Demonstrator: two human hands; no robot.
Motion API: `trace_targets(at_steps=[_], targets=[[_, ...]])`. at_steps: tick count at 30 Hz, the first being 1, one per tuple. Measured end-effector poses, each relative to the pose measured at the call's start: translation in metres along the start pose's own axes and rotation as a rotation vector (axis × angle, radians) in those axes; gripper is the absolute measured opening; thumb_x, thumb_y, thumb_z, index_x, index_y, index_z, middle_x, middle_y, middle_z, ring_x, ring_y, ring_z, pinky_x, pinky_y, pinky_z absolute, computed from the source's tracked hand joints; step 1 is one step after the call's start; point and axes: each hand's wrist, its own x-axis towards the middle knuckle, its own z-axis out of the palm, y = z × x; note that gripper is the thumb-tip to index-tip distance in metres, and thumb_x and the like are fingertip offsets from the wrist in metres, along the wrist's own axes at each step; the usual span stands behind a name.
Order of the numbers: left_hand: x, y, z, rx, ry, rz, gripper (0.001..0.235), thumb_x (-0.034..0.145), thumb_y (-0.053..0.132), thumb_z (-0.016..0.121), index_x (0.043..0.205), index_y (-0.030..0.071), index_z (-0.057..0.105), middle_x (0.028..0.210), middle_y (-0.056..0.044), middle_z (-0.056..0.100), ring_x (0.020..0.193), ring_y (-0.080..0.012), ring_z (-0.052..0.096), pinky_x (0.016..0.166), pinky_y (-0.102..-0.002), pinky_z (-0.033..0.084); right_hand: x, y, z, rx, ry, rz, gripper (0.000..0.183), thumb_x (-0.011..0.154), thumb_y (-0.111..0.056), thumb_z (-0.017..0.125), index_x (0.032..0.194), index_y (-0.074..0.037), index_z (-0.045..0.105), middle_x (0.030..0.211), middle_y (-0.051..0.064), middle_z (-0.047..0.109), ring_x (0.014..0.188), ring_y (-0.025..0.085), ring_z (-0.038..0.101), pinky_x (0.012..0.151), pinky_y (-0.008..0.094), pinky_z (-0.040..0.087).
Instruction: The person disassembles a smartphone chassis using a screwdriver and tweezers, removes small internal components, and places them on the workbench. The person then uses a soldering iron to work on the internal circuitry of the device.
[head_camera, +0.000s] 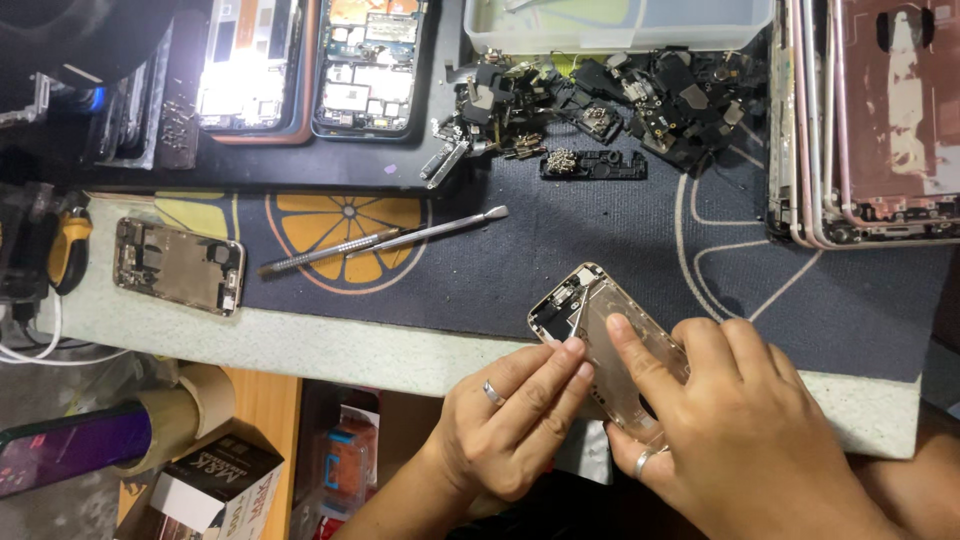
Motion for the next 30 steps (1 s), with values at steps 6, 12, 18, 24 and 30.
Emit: trace_targets(at_steps=[6,12,18,24,30], targets=[[-0.003,-0.001,0.001,0.006,0.002,0.013,0.048,0.077,0.009,0.063,0.120,-0.013,0.069,0.127,-0.028,0.067,0.113,-0.0376,0.071,0.097,-0.043,0.064,0.003,-0.002,-0.002,-0.023,-0.018,0.020,0.086,0.065,-0.054,0.078,0.144,-0.020,0.064,0.104,0.011,0.057,0.099,0.029,0.057,0.087,0.044,0.051],[-0.004,-0.002,0.007,0.042,0.063,0.039,0.042,0.080,0.007,0.065,0.117,-0.012,0.070,0.123,-0.027,0.069,0.109,-0.0367,0.073,0.094,-0.042,0.065,0.006,-0.005,-0.005,-0.025,0.005,0.023,0.080,0.066,-0.054,0.078,0.138,-0.019,0.067,0.100,0.011,0.059,0.096,0.030,0.059,0.085,0.043,0.052],[-0.002,-0.005,0.008,0.022,0.099,0.022,0.033,0.087,0.004,0.066,0.116,-0.010,0.072,0.120,-0.025,0.071,0.109,-0.0353,0.075,0.093,-0.041,0.066,0.006,-0.005,-0.007,-0.011,0.008,0.036,0.081,0.067,-0.052,0.078,0.140,-0.018,0.067,0.098,0.010,0.059,0.095,0.030,0.059,0.084,0.044,0.052],[0.001,-0.002,0.011,0.070,0.143,0.021,0.032,0.084,0.003,0.066,0.113,-0.010,0.072,0.117,-0.024,0.072,0.105,-0.0341,0.075,0.089,-0.039,0.066,0.007,-0.005,-0.007,-0.007,0.017,0.023,0.079,0.068,-0.052,0.078,0.138,-0.017,0.067,0.098,0.011,0.059,0.095,0.029,0.060,0.084,0.042,0.053],[-0.001,-0.003,0.010,0.029,0.126,-0.007,0.033,0.084,0.002,0.066,0.114,-0.010,0.072,0.119,-0.025,0.071,0.105,-0.0344,0.075,0.089,-0.039,0.066,0.007,-0.005,-0.007,0.007,0.000,0.030,0.080,0.067,-0.053,0.079,0.138,-0.017,0.067,0.097,0.010,0.059,0.094,0.029,0.060,0.083,0.042,0.053]])
